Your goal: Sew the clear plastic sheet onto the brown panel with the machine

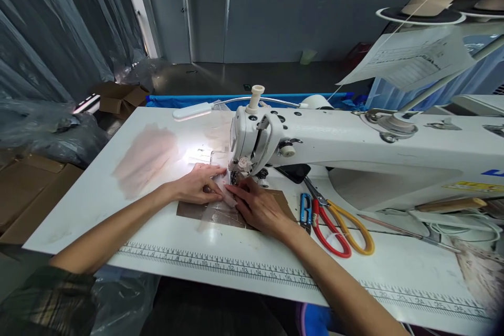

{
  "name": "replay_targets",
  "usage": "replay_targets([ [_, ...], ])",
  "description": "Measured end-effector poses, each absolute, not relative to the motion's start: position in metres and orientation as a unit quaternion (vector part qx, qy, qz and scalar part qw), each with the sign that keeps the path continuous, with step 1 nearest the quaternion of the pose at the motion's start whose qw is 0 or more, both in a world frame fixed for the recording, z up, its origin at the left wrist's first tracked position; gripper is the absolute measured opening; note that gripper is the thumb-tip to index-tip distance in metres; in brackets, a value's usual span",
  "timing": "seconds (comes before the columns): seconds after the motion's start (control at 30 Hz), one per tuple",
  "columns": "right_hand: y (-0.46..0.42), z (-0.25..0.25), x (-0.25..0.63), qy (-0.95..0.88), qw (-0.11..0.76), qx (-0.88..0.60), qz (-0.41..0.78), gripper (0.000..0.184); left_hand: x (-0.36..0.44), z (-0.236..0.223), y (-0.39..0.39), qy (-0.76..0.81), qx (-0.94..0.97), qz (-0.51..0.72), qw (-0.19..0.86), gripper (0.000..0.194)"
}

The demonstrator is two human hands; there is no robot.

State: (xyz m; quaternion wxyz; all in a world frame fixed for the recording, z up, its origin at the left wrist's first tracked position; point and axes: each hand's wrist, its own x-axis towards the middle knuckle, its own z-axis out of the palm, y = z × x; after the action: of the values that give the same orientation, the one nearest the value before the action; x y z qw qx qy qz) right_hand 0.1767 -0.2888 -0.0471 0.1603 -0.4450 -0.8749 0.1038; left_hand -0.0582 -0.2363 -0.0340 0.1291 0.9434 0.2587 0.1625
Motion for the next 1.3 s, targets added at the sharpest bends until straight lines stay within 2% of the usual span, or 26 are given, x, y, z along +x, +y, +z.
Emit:
replay_targets([
  [0.2,-0.284,-0.043,0.184,-0.873,0.194,-0.42,0.156,0.041,-0.057,-0.022,-0.254,0.203,0.958,0.198,0.042,0.025],
  [0.33,-0.284,-0.041,0.183,-0.881,0.176,-0.415,0.142,0.042,-0.056,-0.026,-0.254,0.11,0.973,0.204,-0.004,0.012],
  [0.43,-0.284,-0.043,0.181,-0.889,0.15,-0.419,0.11,0.042,-0.056,-0.036,-0.251,0.08,0.97,0.228,-0.031,0.018],
  [0.57,-0.283,-0.048,0.18,-0.895,0.137,-0.416,0.086,0.042,-0.055,-0.045,-0.255,0.116,0.955,0.274,-0.012,0.015],
  [0.7,-0.285,-0.054,0.179,-0.89,0.176,-0.413,0.075,0.04,-0.053,-0.045,-0.262,0.129,0.956,0.263,-0.006,0.013],
  [0.83,-0.288,-0.056,0.18,-0.879,0.2,-0.42,0.101,0.04,-0.054,-0.043,-0.264,0.144,0.956,0.255,-0.024,0.017],
  [1.0,-0.287,-0.055,0.182,-0.873,0.227,-0.41,0.136,0.041,-0.055,-0.041,-0.263,0.142,0.951,0.274,-0.03,0.014],
  [1.3,-0.287,-0.057,0.183,-0.881,0.219,-0.401,0.125,0.038,-0.056,-0.04,-0.26,0.108,0.962,0.246,-0.041,0.022],
])
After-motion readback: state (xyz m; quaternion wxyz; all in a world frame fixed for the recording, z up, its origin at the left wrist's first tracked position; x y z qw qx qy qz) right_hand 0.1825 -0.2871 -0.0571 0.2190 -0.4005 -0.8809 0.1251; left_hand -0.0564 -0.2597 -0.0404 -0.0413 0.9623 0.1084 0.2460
